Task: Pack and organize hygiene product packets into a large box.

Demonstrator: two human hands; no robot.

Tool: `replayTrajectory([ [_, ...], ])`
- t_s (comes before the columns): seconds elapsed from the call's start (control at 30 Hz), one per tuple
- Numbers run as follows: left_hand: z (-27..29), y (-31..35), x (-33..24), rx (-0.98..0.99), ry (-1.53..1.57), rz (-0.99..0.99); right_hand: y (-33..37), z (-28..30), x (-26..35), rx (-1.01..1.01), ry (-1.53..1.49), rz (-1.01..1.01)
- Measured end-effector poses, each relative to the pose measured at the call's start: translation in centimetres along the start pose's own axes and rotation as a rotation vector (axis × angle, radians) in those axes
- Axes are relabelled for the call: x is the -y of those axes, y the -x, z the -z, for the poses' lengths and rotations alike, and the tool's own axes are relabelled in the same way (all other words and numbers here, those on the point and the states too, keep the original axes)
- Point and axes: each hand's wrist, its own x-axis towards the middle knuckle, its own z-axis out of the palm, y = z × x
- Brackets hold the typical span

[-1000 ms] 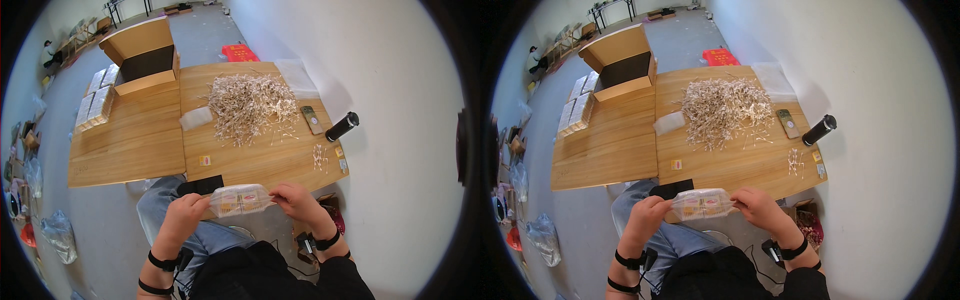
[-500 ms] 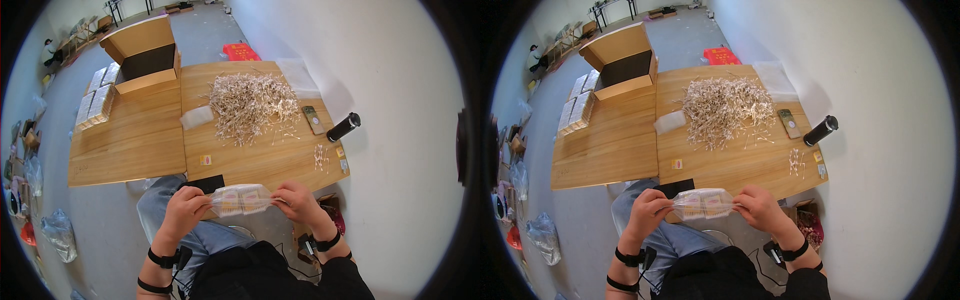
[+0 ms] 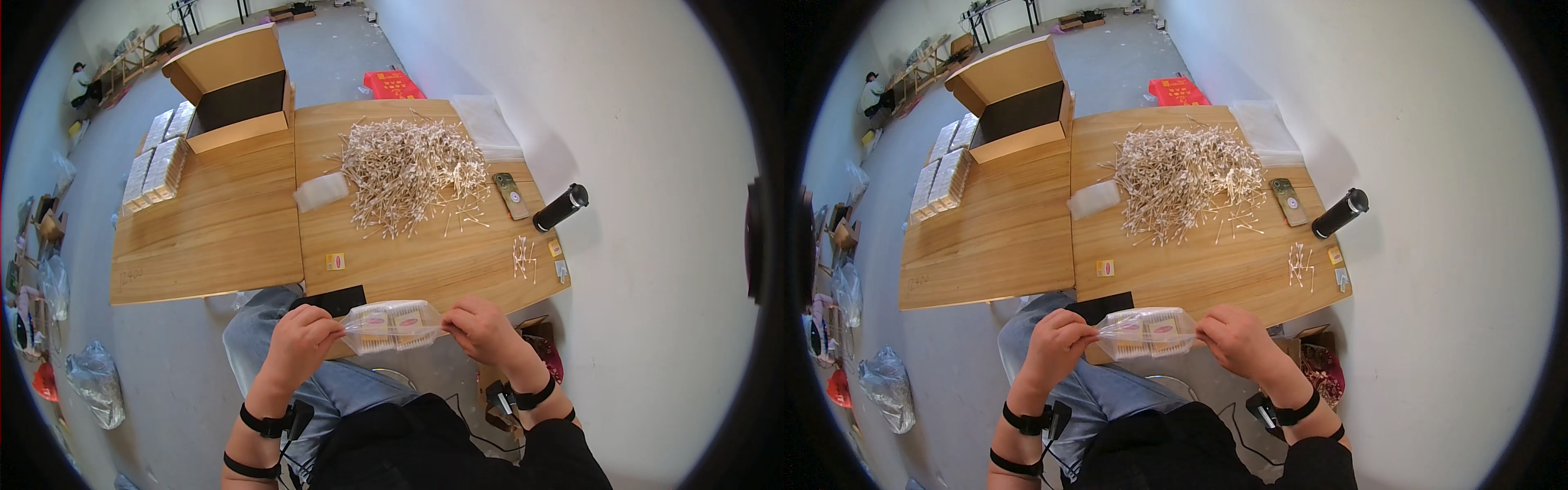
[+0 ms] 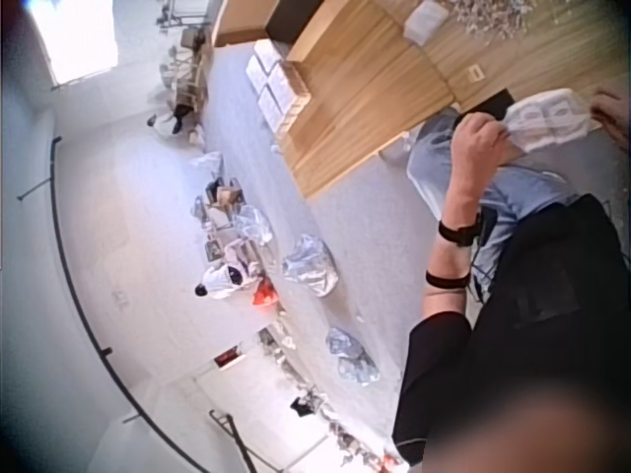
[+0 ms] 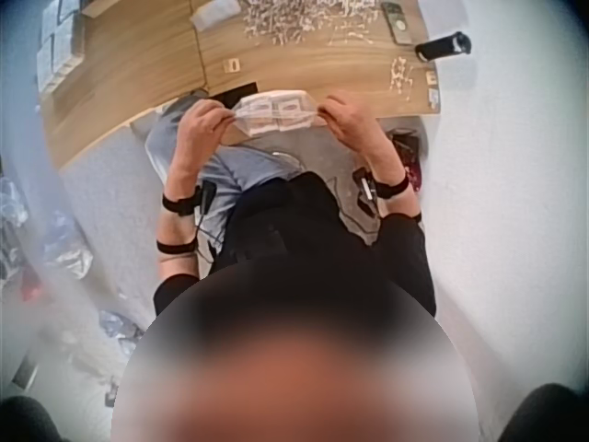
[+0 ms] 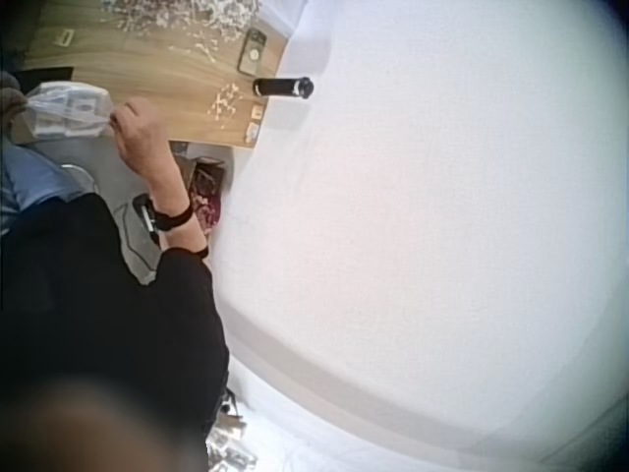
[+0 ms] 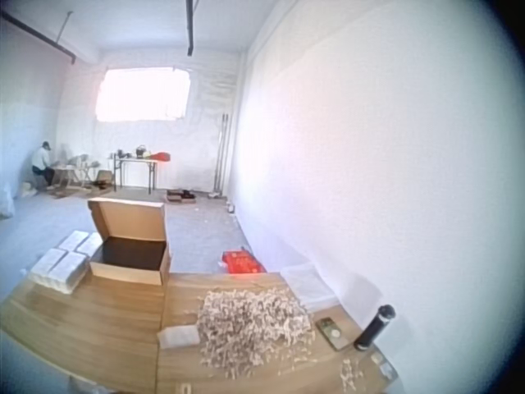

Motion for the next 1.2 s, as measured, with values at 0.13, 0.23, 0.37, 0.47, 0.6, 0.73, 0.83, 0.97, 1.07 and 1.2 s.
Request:
replayTrajectory([
  [0.13, -0.1, -0.1, 0.1, 0.014, 0.012, 0.017, -0.1, -0.1, 0.1, 0.001, -0.017, -0.036],
  [0.23, 0.1, -0.3, -0.1, 0.025, 0.022, 0.015, 0.1, -0.1, -0.1, 0.037, -0.072, -0.111],
  [0.37, 0.6, -0.5, -0.4, 0.051, 0.019, 0.029, 0.3, -0.2, -0.6, 0.091, -0.123, -0.157],
  [0.47, 0.5, -0.5, -0.3, 0.068, 0.033, 0.043, 0.5, -0.4, -0.9, 0.072, -0.194, -0.199],
  [0.6, 0.4, -0.4, -0.2, 0.072, 0.032, 0.055, 0.3, -0.2, -0.7, 0.082, -0.209, -0.215],
  [0.73, 0.5, -0.4, -0.1, 0.068, 0.024, 0.073, 0.0, 0.2, -0.3, 0.096, -0.183, -0.208],
  [0.83, 0.4, -0.3, 0.0, 0.073, -0.002, 0.06, 0.0, 0.2, -0.1, 0.083, -0.151, -0.172],
  [0.97, 0.5, -0.2, 0.1, 0.076, -0.047, 0.034, -0.2, 0.3, 0.1, 0.033, -0.092, -0.087],
  [1.07, 0.6, -0.3, -0.1, 0.081, -0.093, -0.035, -0.2, 0.2, 0.1, 0.006, -0.066, -0.052],
  [1.2, 0.6, -0.4, -0.3, 0.078, -0.138, -0.093, -0.1, 0.2, 0.3, -0.003, -0.035, -0.048],
])
